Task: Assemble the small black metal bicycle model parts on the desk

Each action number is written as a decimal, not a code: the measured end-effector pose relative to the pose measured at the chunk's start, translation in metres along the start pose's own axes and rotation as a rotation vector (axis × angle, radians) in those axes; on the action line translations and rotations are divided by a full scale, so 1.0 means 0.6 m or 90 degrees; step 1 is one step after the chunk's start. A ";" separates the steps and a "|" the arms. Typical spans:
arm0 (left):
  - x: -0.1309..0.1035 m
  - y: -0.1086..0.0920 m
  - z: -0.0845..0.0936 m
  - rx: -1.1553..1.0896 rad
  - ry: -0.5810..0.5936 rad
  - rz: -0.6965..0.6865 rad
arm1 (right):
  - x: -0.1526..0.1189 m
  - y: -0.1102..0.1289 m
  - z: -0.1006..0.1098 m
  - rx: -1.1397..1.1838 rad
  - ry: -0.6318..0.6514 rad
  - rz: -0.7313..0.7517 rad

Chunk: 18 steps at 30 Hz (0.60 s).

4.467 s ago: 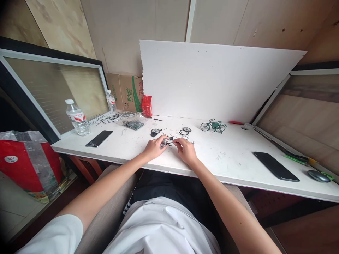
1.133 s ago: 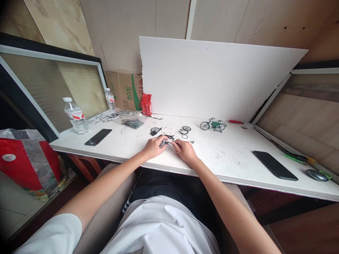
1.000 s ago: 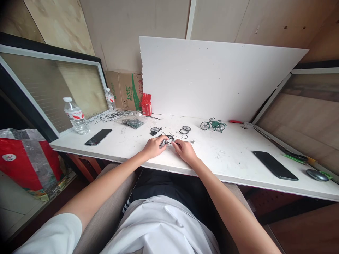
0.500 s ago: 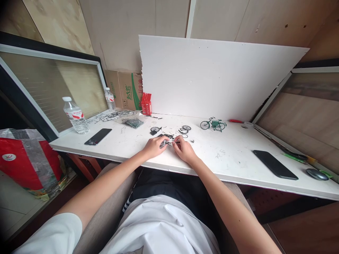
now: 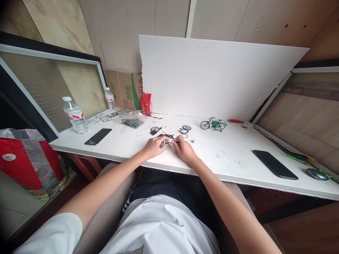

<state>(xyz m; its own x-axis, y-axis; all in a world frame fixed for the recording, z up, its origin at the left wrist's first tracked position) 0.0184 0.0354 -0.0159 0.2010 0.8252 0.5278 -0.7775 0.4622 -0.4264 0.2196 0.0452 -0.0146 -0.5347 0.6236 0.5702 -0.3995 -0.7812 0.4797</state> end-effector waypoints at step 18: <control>-0.001 -0.003 -0.002 0.022 0.013 -0.017 | 0.001 0.005 0.000 -0.044 0.005 0.011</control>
Point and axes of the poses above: each hand's wrist, its own x-axis towards the middle knuckle, its own z-axis out of the back of the hand, y = z × x, the point moved 3 cm from there along x, towards the middle knuckle, and after that the axes turned 14 degrees about z, right-handed, at the moved point
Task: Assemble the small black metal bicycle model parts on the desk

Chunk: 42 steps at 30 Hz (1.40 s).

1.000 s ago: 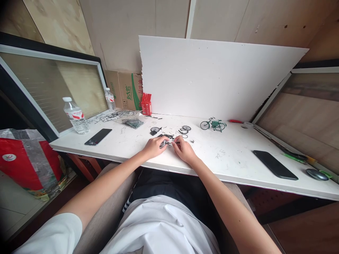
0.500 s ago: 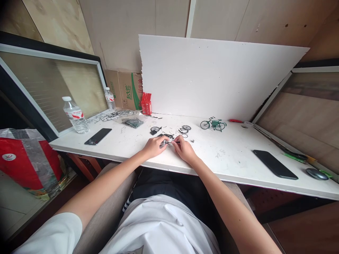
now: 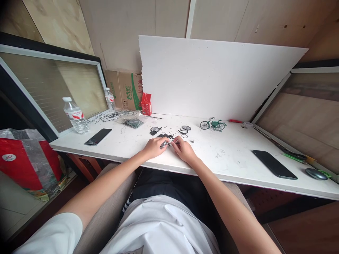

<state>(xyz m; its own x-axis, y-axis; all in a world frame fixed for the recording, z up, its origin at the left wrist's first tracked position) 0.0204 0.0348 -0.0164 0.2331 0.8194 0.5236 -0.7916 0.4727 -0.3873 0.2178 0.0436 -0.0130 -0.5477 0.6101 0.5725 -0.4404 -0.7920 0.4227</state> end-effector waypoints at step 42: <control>-0.001 -0.002 0.003 0.010 0.016 0.010 | 0.003 -0.002 -0.003 -0.042 0.027 0.009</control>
Point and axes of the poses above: each hand's wrist, its own x-axis towards the middle knuckle, its own z-axis out of the back of the hand, y = z × x, the point moved 3 cm from there along x, towards the middle knuckle, and after that the axes turned 14 degrees about z, right-handed, at the moved point
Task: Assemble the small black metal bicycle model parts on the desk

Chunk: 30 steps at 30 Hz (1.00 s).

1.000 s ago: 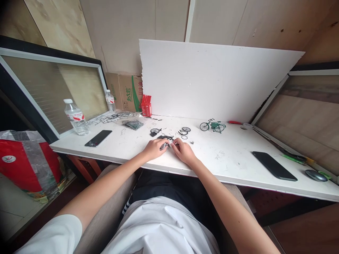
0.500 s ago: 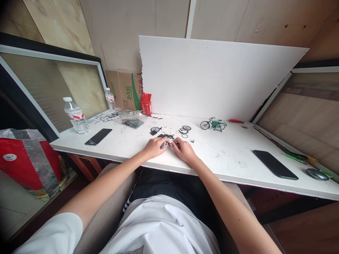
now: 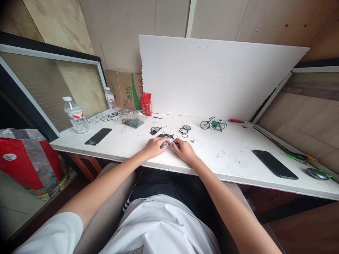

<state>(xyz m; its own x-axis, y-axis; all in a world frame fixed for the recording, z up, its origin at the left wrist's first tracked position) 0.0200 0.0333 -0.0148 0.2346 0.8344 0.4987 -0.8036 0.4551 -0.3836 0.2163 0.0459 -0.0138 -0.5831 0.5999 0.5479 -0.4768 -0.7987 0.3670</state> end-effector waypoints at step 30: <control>0.002 0.005 -0.007 0.020 0.008 0.013 | 0.000 -0.007 -0.005 -0.034 0.024 0.001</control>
Point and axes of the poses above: each hand's wrist, its own x-axis towards the middle knuckle, its own z-axis out of the back of the hand, y = z × x, the point moved 3 cm from there along x, towards the middle knuckle, and after that the axes turned 14 degrees about z, right-handed, at the moved point
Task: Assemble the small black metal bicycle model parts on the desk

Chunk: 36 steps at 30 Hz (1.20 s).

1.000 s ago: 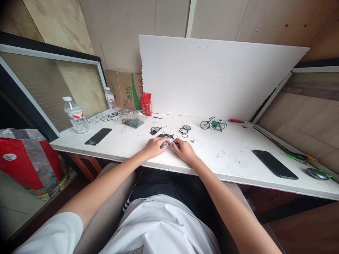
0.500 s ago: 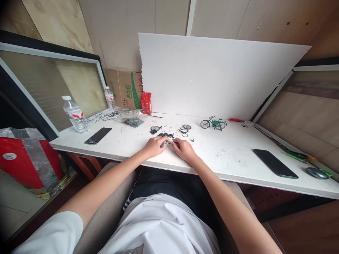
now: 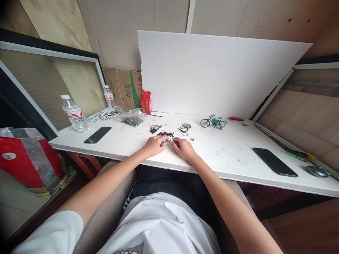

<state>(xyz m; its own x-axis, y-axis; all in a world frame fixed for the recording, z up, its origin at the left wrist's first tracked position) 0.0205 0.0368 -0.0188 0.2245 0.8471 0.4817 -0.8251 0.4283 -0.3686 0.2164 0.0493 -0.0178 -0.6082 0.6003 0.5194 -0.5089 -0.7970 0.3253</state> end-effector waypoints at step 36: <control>0.000 -0.002 0.005 0.004 0.028 0.015 | 0.000 -0.004 -0.003 -0.040 0.021 -0.002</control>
<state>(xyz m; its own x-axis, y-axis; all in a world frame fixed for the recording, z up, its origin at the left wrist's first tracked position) 0.0199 0.0352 -0.0158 0.2273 0.8699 0.4378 -0.8334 0.4063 -0.3746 0.2164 0.0514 -0.0199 -0.6261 0.6052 0.4916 -0.5469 -0.7903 0.2764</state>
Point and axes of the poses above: each hand's wrist, its own x-axis towards the middle knuckle, its own z-axis out of the back of the hand, y = z × x, the point moved 3 cm from there along x, towards the middle knuckle, and after that the axes turned 14 degrees about z, right-handed, at the moved point
